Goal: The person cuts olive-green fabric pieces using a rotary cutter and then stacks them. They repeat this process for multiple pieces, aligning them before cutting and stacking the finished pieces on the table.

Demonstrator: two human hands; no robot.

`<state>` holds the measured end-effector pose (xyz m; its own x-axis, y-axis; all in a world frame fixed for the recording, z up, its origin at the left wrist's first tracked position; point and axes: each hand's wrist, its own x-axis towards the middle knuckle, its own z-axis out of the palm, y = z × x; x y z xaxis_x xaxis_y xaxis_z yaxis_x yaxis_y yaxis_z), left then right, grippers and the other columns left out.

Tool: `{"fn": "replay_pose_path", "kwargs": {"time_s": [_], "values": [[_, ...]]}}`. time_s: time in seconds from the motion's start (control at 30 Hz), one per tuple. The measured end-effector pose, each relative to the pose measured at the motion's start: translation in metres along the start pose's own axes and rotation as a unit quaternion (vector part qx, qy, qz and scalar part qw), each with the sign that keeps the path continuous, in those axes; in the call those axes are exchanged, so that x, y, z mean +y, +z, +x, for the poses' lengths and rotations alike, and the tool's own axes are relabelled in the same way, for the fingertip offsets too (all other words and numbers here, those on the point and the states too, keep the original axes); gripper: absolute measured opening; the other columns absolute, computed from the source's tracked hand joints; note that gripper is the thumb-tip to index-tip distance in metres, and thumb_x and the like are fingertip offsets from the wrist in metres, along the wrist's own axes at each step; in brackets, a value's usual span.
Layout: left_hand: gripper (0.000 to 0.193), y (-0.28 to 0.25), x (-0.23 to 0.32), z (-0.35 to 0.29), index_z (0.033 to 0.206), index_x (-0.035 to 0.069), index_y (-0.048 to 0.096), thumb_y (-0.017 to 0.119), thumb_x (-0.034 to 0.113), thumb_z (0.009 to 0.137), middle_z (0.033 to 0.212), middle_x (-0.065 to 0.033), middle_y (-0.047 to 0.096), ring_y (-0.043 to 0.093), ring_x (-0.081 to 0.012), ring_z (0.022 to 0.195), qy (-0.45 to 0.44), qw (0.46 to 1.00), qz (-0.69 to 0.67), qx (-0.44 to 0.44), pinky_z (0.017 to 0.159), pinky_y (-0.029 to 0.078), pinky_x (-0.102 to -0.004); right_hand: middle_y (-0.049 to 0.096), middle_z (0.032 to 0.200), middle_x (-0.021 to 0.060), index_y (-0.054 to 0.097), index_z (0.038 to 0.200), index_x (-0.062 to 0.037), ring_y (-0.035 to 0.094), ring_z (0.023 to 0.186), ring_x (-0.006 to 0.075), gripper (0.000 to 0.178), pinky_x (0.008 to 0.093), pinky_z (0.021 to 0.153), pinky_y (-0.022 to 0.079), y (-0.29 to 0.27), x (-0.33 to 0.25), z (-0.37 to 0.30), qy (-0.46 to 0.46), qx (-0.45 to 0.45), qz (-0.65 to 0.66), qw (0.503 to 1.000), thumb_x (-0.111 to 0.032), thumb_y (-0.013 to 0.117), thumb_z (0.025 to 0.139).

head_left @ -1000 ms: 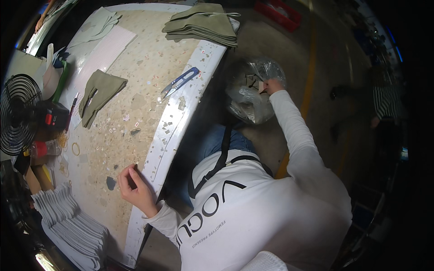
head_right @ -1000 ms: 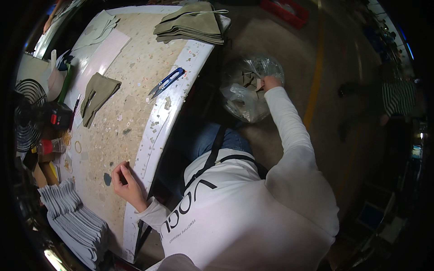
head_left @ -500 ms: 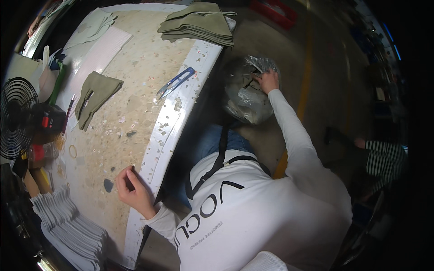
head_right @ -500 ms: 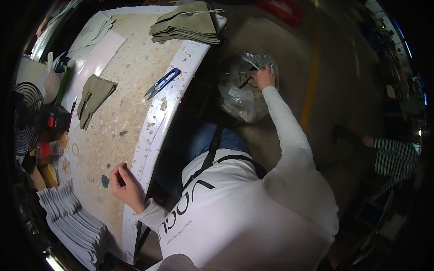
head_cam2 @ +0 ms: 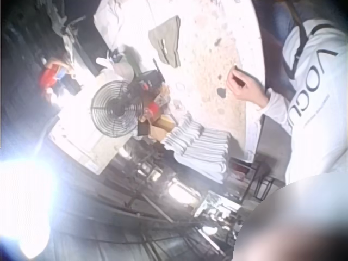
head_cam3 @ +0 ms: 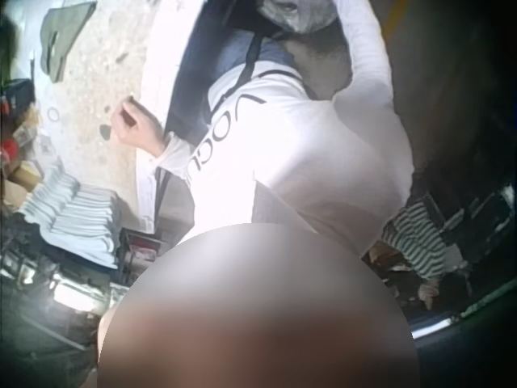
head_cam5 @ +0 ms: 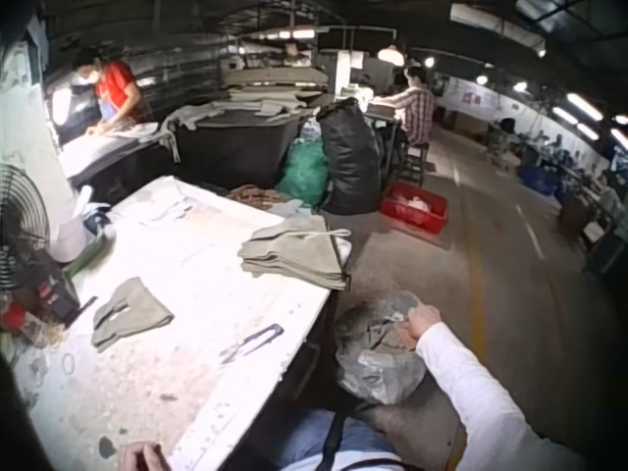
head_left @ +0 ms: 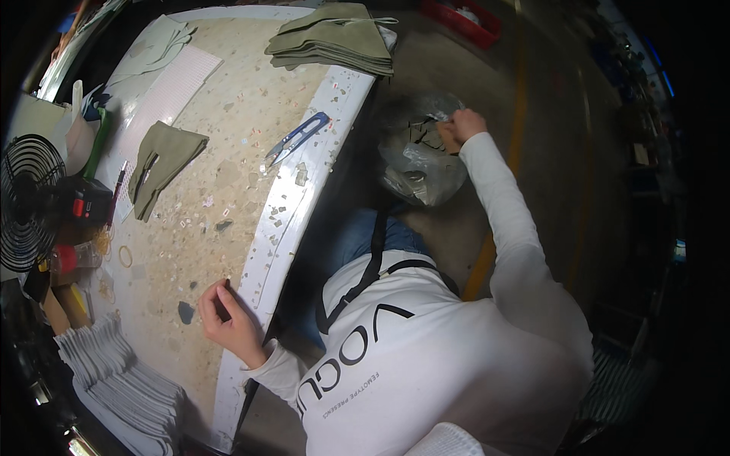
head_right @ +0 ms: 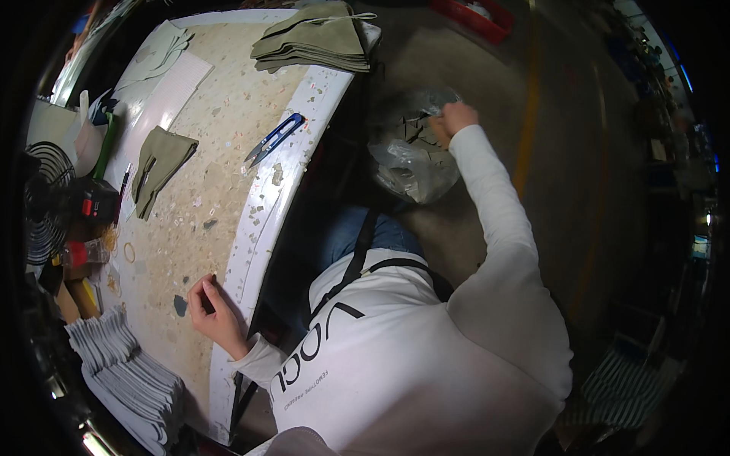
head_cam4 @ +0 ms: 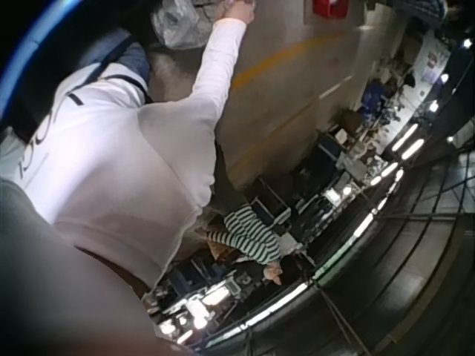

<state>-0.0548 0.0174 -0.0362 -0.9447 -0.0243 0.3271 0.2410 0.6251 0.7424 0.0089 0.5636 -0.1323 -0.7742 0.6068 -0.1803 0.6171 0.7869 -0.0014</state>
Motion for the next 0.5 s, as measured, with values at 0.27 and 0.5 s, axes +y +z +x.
{"fn": "replay_pose_path", "kwargs": {"time_s": [0.27,0.5], "values": [[0.014,0.0,-0.002,0.001,0.093,-0.002,0.067,0.056,0.007,0.094,0.09,-0.0101,0.065,0.061,-0.0198,0.081,0.003,1.0,0.007,0.001,0.071,0.048,-0.0298,0.068,0.088,0.0008,0.07,0.101,-0.0018,0.06,0.082,0.009,0.021,0.0253,0.077,0.048,0.001,0.107,0.047,0.043,-0.002,0.453,0.891,-0.019,0.067,0.089],[0.015,-0.001,0.001,0.001,0.094,-0.001,0.066,0.055,0.008,0.095,0.091,-0.01,0.065,0.061,-0.0195,0.08,-0.005,1.0,0.002,-0.008,0.068,0.048,-0.0294,0.067,0.087,-0.0015,0.068,0.103,-0.0078,0.058,0.073,0.0072,0.021,0.0236,0.065,0.043,-0.026,0.138,0.047,0.148,0.217,0.61,0.748,-0.026,0.065,0.094]]}}
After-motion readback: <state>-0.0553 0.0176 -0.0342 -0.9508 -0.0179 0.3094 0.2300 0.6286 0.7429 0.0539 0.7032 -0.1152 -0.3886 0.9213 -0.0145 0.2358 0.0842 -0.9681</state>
